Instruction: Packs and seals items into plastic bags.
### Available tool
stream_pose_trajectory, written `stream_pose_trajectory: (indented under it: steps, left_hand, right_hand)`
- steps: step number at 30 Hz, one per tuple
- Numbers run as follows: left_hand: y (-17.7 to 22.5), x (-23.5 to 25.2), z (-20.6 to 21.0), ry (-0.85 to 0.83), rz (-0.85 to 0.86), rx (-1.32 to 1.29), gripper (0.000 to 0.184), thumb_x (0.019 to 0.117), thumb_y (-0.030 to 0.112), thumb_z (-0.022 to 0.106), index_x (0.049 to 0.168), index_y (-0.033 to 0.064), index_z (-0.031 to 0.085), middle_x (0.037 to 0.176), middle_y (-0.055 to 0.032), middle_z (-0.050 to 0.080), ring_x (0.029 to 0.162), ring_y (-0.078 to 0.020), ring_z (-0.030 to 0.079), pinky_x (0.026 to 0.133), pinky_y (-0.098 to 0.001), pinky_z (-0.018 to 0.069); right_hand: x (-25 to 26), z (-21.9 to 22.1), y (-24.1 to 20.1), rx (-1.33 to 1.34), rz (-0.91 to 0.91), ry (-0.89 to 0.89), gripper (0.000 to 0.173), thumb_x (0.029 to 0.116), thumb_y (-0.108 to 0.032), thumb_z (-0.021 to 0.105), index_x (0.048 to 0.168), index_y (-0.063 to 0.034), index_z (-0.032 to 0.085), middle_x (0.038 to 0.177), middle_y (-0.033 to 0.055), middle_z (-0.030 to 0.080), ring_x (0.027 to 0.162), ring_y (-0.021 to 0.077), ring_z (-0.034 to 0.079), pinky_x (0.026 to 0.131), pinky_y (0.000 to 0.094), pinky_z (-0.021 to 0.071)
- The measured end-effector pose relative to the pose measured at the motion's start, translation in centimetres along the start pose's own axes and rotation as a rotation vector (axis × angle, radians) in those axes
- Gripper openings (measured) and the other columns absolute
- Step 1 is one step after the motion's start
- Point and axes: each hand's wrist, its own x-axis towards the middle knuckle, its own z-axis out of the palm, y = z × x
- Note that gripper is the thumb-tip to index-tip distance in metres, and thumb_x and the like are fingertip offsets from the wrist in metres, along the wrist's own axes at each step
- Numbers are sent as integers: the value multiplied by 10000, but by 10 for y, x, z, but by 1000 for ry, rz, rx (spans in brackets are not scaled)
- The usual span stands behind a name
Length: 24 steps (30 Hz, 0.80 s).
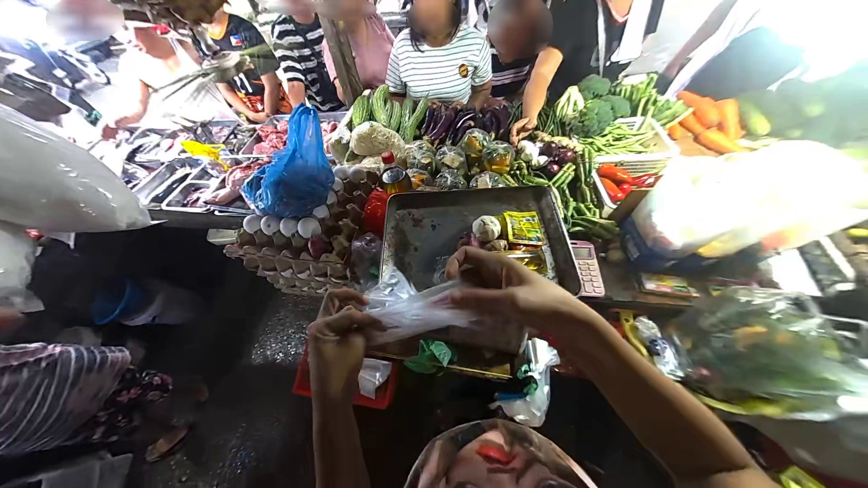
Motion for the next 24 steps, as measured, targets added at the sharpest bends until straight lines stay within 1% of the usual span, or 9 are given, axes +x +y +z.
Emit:
stream_pose_trajectory:
  steps: [3, 6, 8, 11, 14, 17, 20, 22, 24]
  left_hand:
    - [4, 4, -15, 26, -109, 492, 274, 859, -38, 625, 1046, 72, 791, 1224, -114, 704, 1032, -168, 695, 843, -347, 587]
    - [10, 20, -24, 212, -187, 707, 484, 873, -30, 609, 1355, 2, 633, 1311, -261, 633, 1167, -392, 640, 960, -558, 514]
    - [17, 36, -16, 345, -167, 788, 591, 871, -39, 596, 1457, -18, 521, 1422, -301, 527, 1251, -435, 575, 1010, -558, 483]
    - [19, 62, 13, 324, -66, 917, 601, 901, -35, 573, 1493, -23, 473, 1536, -300, 423, 1266, -459, 580, 962, -568, 522]
    - [18, 100, 44, -86, -92, 988, 434, 920, -24, 619, 1352, 15, 624, 1491, -222, 511, 1039, -451, 682, 775, -631, 562]
    - [12, 137, 75, -424, -177, 950, 464, 848, 14, 720, 1304, 89, 681, 1554, -102, 482, 1138, -404, 658, 849, -630, 551]
    - [12, 147, 92, -540, -69, 742, 561, 763, -16, 752, 1313, 43, 658, 1555, -143, 471, 1327, -385, 549, 1002, -616, 500]
    - [22, 151, 96, -587, -40, 605, 639, 768, -8, 764, 1383, 14, 593, 1576, -195, 420, 1419, -372, 456, 1102, -572, 435]
    - [37, 155, 96, -625, -61, 540, 720, 778, 21, 793, 1449, 40, 532, 1586, -206, 392, 1417, -369, 452, 1093, -568, 444]
  right_hand:
    - [4, -43, -4, -777, -176, 209, 263, 963, -130, 666, 1223, -90, 654, 1046, 28, 723, 897, 119, 713, 797, 323, 621]
    - [16, -114, 3, -1233, 140, 310, 434, 963, -132, 674, 1380, -46, 591, 1333, 216, 628, 1200, 392, 637, 1003, 607, 509]
    - [22, -147, 20, -1266, 367, 187, 686, 910, -258, 778, 1487, -29, 488, 1422, 279, 547, 1309, 469, 536, 1070, 672, 416]
    - [24, -149, 36, -1242, 402, 188, 627, 924, -244, 762, 1469, -45, 525, 1355, 254, 614, 1271, 439, 583, 1068, 644, 438]
    - [23, -130, 24, -1287, 514, 277, 458, 1035, -123, 535, 1489, -78, 496, 1168, 271, 683, 1081, 474, 669, 902, 675, 510]
    - [15, -108, 3, -1323, 335, 557, 371, 1084, -157, 434, 1419, -31, 531, 1025, 293, 689, 933, 499, 691, 794, 680, 536]
    - [22, -67, -16, -1071, -68, 673, 374, 1092, -230, 476, 1422, -59, 514, 1092, 203, 690, 900, 320, 714, 791, 528, 591]
    - [50, -42, -27, -824, 19, 577, 355, 1055, -186, 527, 1381, -49, 564, 1180, 175, 681, 998, 259, 706, 891, 497, 584]
    - [84, -31, -18, -682, 157, 435, 285, 1028, -150, 561, 1257, 8, 623, 1045, 172, 697, 879, 246, 711, 806, 478, 601]
